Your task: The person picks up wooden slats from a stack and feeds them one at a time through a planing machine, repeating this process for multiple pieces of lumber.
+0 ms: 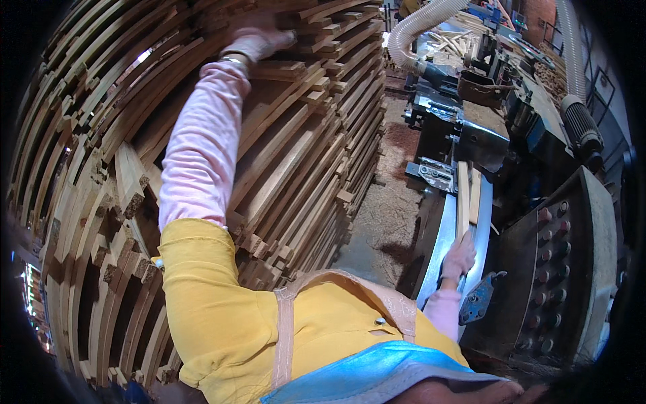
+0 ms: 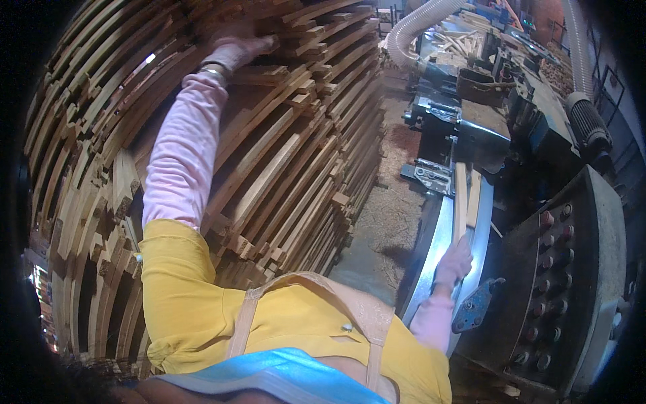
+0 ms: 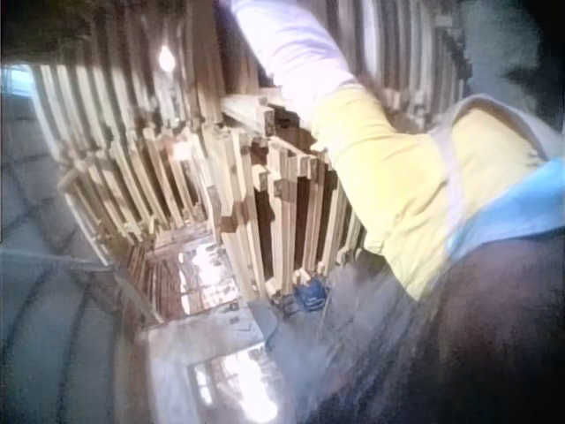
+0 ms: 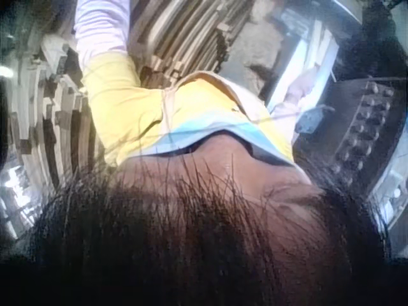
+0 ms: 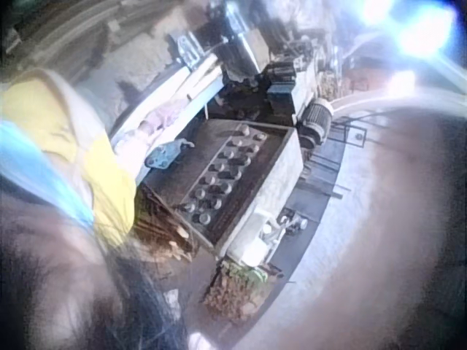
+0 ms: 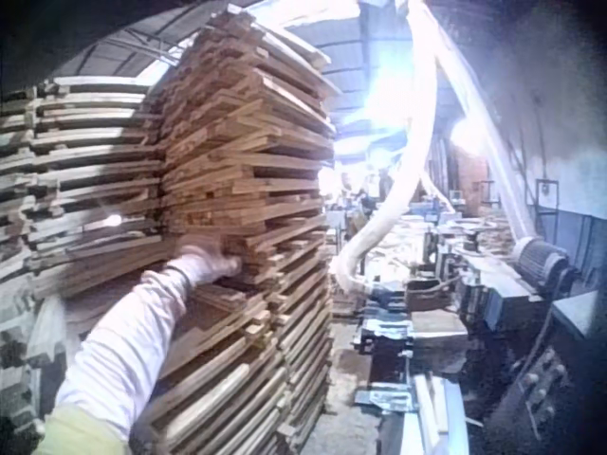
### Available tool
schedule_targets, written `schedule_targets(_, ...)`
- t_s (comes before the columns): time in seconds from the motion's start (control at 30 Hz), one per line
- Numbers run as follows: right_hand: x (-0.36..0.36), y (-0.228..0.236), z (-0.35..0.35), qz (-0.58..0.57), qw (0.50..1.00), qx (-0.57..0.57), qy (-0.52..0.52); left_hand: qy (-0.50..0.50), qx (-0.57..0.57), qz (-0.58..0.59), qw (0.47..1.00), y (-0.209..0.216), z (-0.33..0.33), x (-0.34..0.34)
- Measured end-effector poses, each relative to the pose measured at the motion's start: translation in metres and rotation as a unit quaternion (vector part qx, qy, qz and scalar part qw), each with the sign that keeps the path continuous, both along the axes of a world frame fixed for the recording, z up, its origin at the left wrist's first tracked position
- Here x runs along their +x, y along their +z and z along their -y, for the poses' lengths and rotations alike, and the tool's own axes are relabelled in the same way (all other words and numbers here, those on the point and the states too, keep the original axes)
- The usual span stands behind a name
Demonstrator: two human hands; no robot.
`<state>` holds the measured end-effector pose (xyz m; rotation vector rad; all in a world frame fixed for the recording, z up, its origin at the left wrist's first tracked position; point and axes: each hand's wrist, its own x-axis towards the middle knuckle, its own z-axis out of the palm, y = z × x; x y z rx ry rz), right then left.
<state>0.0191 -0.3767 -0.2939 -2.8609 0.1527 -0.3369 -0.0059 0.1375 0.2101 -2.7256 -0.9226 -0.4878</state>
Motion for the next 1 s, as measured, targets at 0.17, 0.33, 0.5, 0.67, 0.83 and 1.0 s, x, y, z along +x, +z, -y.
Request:
schedule_targets(0.17, -0.118, -0.001, 0.028, -0.05, 0.997, -0.039, -0.048, -0.136, 0.128, 0.046, 0.981, -0.005, -0.057, 0.001)
schedule_targets(0.33, -0.141, -0.017, 0.032, 0.125, 0.989, -0.017, -0.078, -0.003, 0.241, 0.009, 0.971, -0.006, -0.2, -0.044)
schedule_targets(0.5, -0.02, -0.008, 0.026, 0.12, 0.992, -0.042, -0.004, 0.167, 0.301, -0.028, 0.939, -0.015, -0.312, -0.11)
schedule_targets(0.67, 0.123, -0.002, -0.011, 0.058, 0.996, -0.07, -0.005, 0.109, 0.317, -0.007, 0.942, -0.03, -0.285, -0.141)
schedule_targets(0.83, 0.184, -0.009, -0.011, 0.097, 0.989, -0.016, 0.109, 0.098, 0.26, -0.007, 0.961, -0.027, -0.155, -0.113)
schedule_targets(1.0, 0.191, 0.021, -0.051, 0.025, 0.933, 0.305, 0.191, -0.177, 0.078, 0.076, 0.978, -0.019, -0.085, -0.08)
